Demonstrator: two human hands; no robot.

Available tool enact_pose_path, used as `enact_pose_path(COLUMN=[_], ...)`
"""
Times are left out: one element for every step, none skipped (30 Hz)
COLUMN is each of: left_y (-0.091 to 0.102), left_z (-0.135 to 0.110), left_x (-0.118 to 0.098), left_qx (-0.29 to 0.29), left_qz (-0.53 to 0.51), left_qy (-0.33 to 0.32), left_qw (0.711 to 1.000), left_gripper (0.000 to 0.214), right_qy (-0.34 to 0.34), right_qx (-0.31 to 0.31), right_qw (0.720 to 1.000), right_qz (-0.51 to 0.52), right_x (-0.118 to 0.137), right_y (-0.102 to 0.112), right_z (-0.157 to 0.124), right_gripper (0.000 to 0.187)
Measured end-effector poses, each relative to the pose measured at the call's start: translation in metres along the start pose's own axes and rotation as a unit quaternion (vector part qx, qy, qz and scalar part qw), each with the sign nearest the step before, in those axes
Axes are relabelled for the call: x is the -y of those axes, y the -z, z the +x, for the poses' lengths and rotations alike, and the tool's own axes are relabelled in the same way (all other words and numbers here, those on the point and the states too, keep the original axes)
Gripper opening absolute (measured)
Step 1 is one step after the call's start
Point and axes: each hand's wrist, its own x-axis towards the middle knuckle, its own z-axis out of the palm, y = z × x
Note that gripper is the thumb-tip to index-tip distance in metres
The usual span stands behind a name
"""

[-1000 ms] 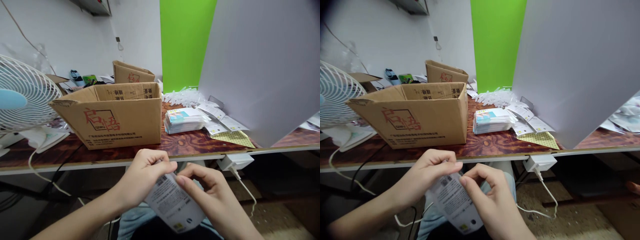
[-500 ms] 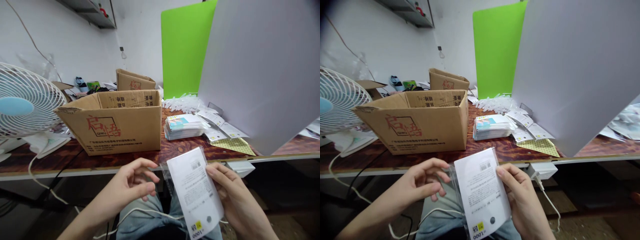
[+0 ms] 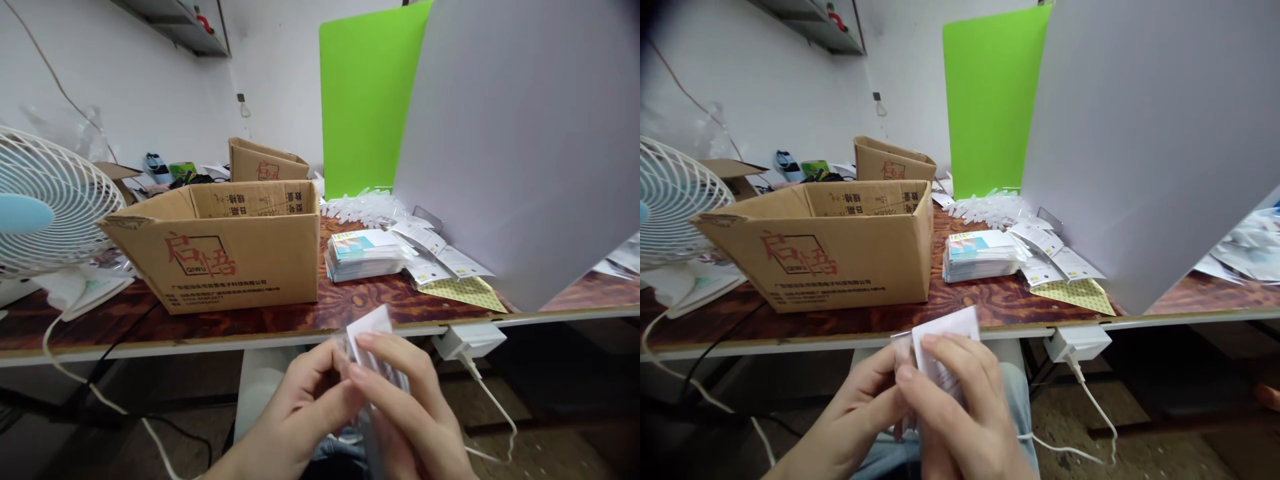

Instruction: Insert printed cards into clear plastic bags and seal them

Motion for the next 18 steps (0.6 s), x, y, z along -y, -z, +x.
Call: enact_pose_path(left_y=[-0.001, -0.002, -0.002, -0.003, -0.004, -0.005, -0.006, -0.008, -0.01, -0.012, -0.014, -0.016, -0.017, -0.018, -0.018, -0.017, -0.017, -0.016], left_z=[0.001, 0.002, 0.003, 0.004, 0.004, 0.004, 0.004, 0.003, 0.002, 0.002, 0.001, 0.001, 0.002, 0.004, 0.006, 0.009, 0.013, 0.017], left_x=[0.002, 0.004, 0.007, 0.01, 0.012, 0.014, 0.015, 0.015, 0.014, 0.014, 0.013, 0.012, 0.012, 0.012, 0.013, 0.014, 0.016, 0.018], left_qx=[0.01, 0.022, 0.036, 0.052, 0.066, 0.074, 0.077, 0.07, 0.057, 0.043, 0.026, 0.007, -0.018, -0.044, -0.067, -0.085, -0.094, -0.096], left_qz=[-0.021, -0.043, -0.065, -0.084, -0.1, -0.11, -0.115, -0.115, -0.108, -0.096, -0.078, -0.055, -0.026, 0.003, 0.029, 0.05, 0.063, 0.065], left_qy=[0.002, 0.003, 0.003, 0.004, 0.007, 0.013, 0.021, 0.03, 0.039, 0.05, 0.059, 0.062, 0.056, 0.043, 0.025, 0.008, -0.005, -0.014], left_qw=[1.0, 0.999, 0.997, 0.995, 0.993, 0.991, 0.99, 0.991, 0.992, 0.993, 0.995, 0.997, 0.998, 0.998, 0.997, 0.995, 0.994, 0.993], left_gripper=[0.023, 0.021, 0.02, 0.019, 0.02, 0.021, 0.023, 0.025, 0.027, 0.027, 0.027, 0.026, 0.025, 0.024, 0.024, 0.024, 0.025, 0.026], right_qy=[0.009, 0.0, -0.02, -0.044, -0.058, -0.065, -0.07, -0.062, -0.05, -0.043, -0.034, -0.022, -0.005, 0.008, 0.013, 0.013, 0.004, -0.016], right_qx=[0.008, 0.011, 0.013, 0.016, 0.014, 0.016, 0.024, 0.033, 0.045, 0.06, 0.071, 0.075, 0.067, 0.056, 0.045, 0.037, 0.035, 0.043], right_qw=[1.0, 1.0, 0.999, 0.998, 0.997, 0.997, 0.996, 0.997, 0.997, 0.997, 0.997, 0.996, 0.995, 0.992, 0.987, 0.983, 0.98, 0.98], right_qz=[0.003, 0.013, 0.025, 0.036, 0.043, 0.046, 0.044, 0.037, 0.028, 0.013, -0.008, -0.036, -0.072, -0.112, -0.152, -0.181, -0.195, -0.193], right_x=[0.001, 0.003, 0.004, 0.005, 0.007, 0.008, 0.009, 0.01, 0.009, 0.008, 0.006, 0.004, 0.001, -0.003, -0.007, -0.011, -0.014, -0.018], right_y=[0.001, 0.002, 0.003, 0.004, 0.006, 0.008, 0.011, 0.013, 0.015, 0.017, 0.018, 0.018, 0.018, 0.018, 0.018, 0.018, 0.019, 0.021], right_z=[0.002, 0.005, 0.007, 0.009, 0.01, 0.01, 0.01, 0.009, 0.009, 0.008, 0.007, 0.007, 0.008, 0.01, 0.012, 0.014, 0.017, 0.019], right_gripper=[0.055, 0.053, 0.051, 0.05, 0.048, 0.048, 0.048, 0.049, 0.049, 0.05, 0.051, 0.05, 0.049, 0.049, 0.05, 0.052, 0.053, 0.054])
